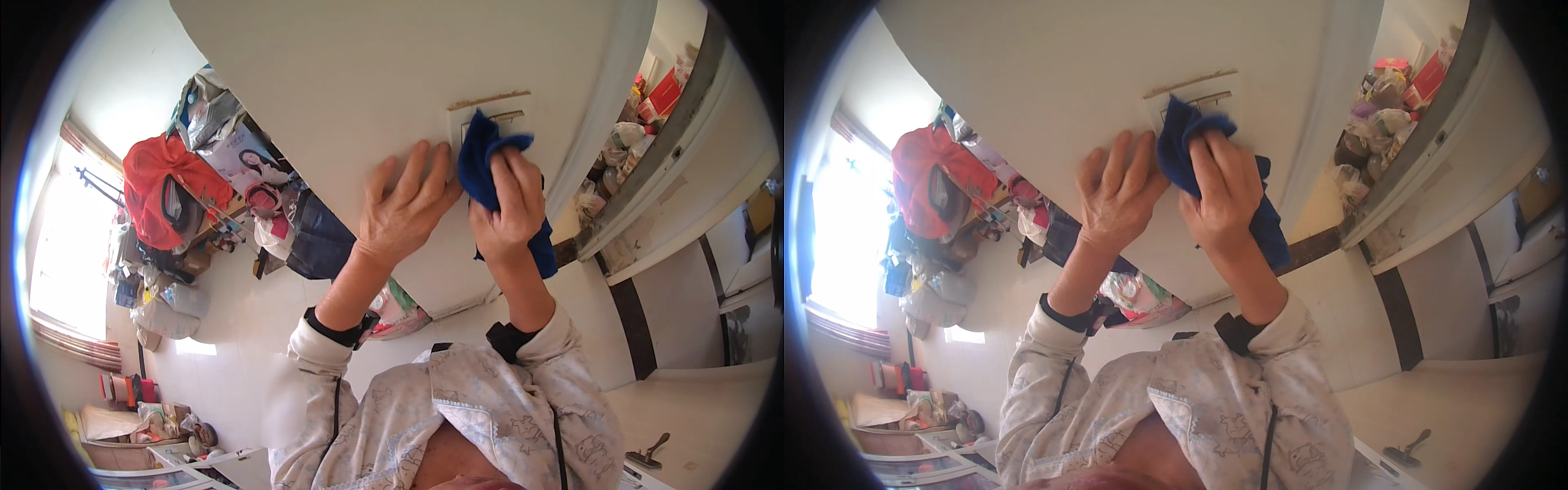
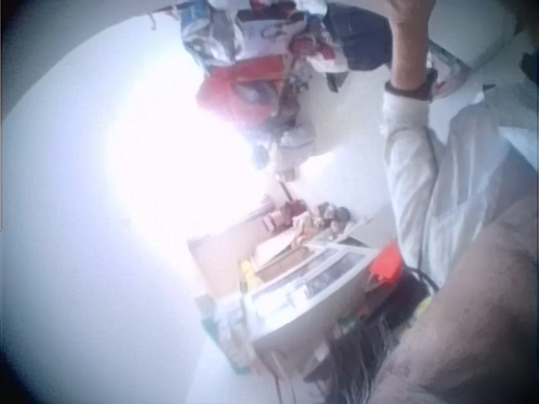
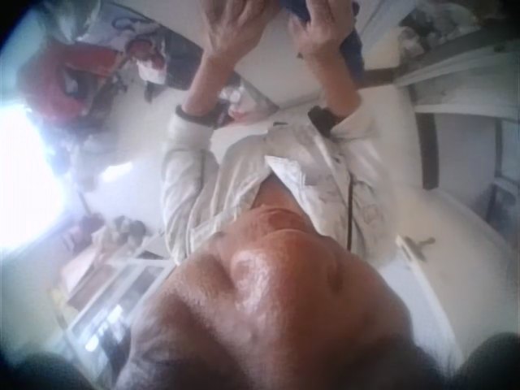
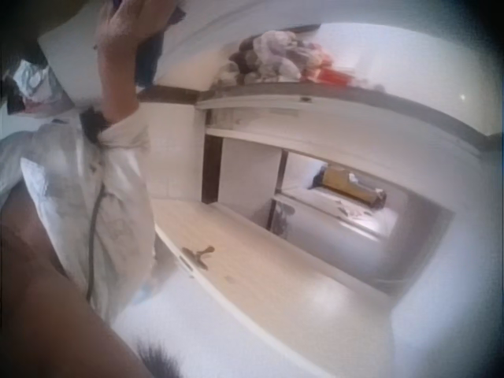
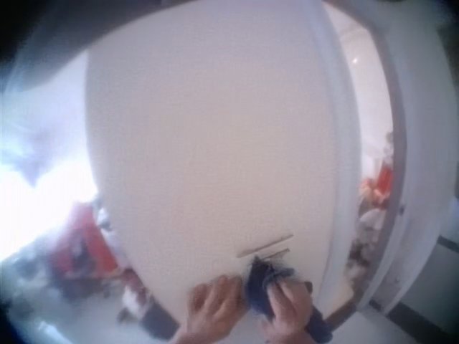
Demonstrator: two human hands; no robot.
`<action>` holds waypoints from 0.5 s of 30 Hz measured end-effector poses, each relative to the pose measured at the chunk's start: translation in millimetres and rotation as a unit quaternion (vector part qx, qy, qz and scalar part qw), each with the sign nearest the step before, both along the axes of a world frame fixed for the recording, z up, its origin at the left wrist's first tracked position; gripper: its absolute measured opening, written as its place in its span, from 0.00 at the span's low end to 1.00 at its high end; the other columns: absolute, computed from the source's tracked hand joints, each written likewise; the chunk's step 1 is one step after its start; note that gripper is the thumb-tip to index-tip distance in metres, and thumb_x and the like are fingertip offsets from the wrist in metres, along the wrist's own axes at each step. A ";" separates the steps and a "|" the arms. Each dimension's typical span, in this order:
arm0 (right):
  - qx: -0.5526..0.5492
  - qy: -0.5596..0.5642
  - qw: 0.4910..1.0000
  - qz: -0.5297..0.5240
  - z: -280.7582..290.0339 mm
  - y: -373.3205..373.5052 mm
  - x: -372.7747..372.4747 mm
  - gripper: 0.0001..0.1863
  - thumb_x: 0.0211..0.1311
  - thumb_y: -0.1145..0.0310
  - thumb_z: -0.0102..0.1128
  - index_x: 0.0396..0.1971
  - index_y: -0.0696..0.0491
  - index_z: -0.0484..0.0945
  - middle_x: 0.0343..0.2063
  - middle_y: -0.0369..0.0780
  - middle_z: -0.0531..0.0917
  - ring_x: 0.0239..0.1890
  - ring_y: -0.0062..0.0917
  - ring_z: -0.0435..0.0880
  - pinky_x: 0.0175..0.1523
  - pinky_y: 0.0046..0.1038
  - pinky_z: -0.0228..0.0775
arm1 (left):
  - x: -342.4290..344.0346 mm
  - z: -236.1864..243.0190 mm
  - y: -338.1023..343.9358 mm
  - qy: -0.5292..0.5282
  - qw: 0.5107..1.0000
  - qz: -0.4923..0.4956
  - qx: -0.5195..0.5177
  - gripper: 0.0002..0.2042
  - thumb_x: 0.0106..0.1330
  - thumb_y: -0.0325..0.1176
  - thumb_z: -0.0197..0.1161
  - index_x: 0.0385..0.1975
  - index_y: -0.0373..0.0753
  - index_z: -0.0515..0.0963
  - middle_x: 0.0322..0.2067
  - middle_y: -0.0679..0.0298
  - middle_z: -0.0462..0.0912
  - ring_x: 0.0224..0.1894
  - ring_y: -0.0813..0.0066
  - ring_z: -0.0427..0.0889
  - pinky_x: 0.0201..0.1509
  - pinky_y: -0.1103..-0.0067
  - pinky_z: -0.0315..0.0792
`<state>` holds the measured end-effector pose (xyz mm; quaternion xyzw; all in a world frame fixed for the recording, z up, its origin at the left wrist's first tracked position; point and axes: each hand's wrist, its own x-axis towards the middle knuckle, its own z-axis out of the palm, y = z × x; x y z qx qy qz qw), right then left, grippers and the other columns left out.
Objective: The person picks up a blue cloth from a cluttered table and walks to a wall. They wipe a wall-mounted light switch repeatedly with the cloth, focusing on the switch plate and surrounding wall area.
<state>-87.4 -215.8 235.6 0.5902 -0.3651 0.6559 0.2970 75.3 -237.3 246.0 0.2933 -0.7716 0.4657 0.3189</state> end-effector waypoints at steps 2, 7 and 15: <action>-0.018 0.017 1.000 -0.012 -1.5 -2.3 0.1 0.21 0.38 0.86 0.64 0.40 0.64 0.82 0.40 0.47 0.82 0.31 0.40 0.79 0.35 0.35 0.72 | -0.1 -2.6 -2.4 0.001 1.000 0.002 -0.027 0.14 0.64 0.42 0.60 0.49 0.58 0.81 0.59 0.75 0.74 0.66 0.74 0.69 0.66 0.65 0.59; -0.028 0.015 0.999 0.015 5.7 -6.1 -2.5 0.22 0.37 0.86 0.64 0.40 0.65 0.82 0.39 0.48 0.82 0.31 0.41 0.80 0.35 0.35 0.73 | -2.9 -7.4 -5.5 0.010 0.999 0.004 -0.052 0.13 0.66 0.43 0.59 0.49 0.58 0.81 0.58 0.76 0.74 0.66 0.75 0.69 0.68 0.64 0.58; -0.010 0.020 1.000 0.015 19.1 1.4 -1.7 0.23 0.38 0.88 0.63 0.41 0.65 0.81 0.37 0.48 0.82 0.33 0.41 0.81 0.37 0.35 0.74 | -4.8 -8.6 -6.1 0.015 0.998 -0.001 -0.066 0.14 0.66 0.44 0.60 0.51 0.57 0.80 0.55 0.76 0.76 0.64 0.75 0.70 0.68 0.63 0.57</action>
